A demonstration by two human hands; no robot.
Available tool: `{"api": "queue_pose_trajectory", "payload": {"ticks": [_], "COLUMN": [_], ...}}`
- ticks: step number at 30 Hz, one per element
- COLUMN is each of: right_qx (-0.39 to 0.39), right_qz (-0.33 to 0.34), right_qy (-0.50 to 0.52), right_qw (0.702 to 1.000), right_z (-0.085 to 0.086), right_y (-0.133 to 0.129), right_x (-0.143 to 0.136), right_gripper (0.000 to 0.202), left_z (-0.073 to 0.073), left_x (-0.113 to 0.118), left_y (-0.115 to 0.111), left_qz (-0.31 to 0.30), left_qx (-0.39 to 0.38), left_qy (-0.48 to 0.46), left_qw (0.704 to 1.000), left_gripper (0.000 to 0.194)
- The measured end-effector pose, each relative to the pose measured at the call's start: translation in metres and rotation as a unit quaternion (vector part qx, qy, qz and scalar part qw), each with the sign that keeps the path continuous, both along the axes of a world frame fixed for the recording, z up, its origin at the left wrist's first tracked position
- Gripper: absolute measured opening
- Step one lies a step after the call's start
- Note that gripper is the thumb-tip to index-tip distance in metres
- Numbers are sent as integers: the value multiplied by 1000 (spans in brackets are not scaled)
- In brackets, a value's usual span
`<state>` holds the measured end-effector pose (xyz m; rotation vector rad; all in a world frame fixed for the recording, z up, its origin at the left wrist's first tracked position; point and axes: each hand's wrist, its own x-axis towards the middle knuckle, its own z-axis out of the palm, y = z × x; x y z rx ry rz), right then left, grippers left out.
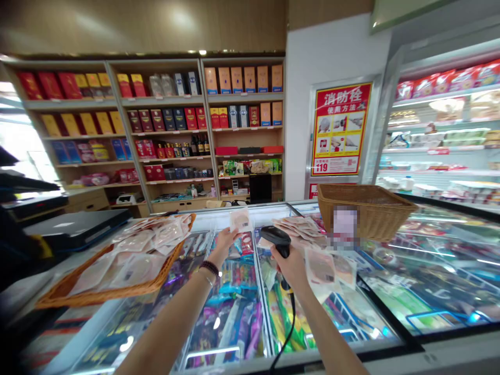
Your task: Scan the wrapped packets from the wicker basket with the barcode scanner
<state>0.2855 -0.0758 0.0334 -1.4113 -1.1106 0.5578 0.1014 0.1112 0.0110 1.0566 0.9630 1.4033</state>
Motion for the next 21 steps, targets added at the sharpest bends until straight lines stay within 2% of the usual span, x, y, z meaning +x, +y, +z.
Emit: {"api": "queue_pose_trajectory", "payload": {"ticks": [3,6,9,11,13,15,17,21], "right_qx": [2,-18,-23,-22,-23,-25,-29,-23], "right_qz": [-28,-55,-78,-91,-99,-98,-86,-32], "right_qy": [1,-8,-20,-30,-36,-38,-36,-26], "right_qw": [1000,998,996,995,994,994,995,999], "right_z": [3,3,-2,-4,-5,-5,-2,0], "right_y": [-13,-22,-28,-29,-30,-30,-27,-12], "right_x": [17,33,46,51,52,49,42,18], "right_gripper": [41,40,40,40,40,40,39,38], "left_z": [15,25,28,26,22,19,17,21], "left_x": [38,74,100,106,103,89,67,7], "left_y": [0,-5,-13,-18,-21,-23,-24,-27], "left_qz": [-43,-122,-198,-209,-190,-164,-138,-94], "left_qx": [-16,8,33,30,20,27,52,95], "left_qy": [-12,-16,-35,-50,-46,-17,24,123], "left_qw": [999,992,979,976,980,986,989,983], "left_gripper": [19,22,26,29,35,40,40,26]}}
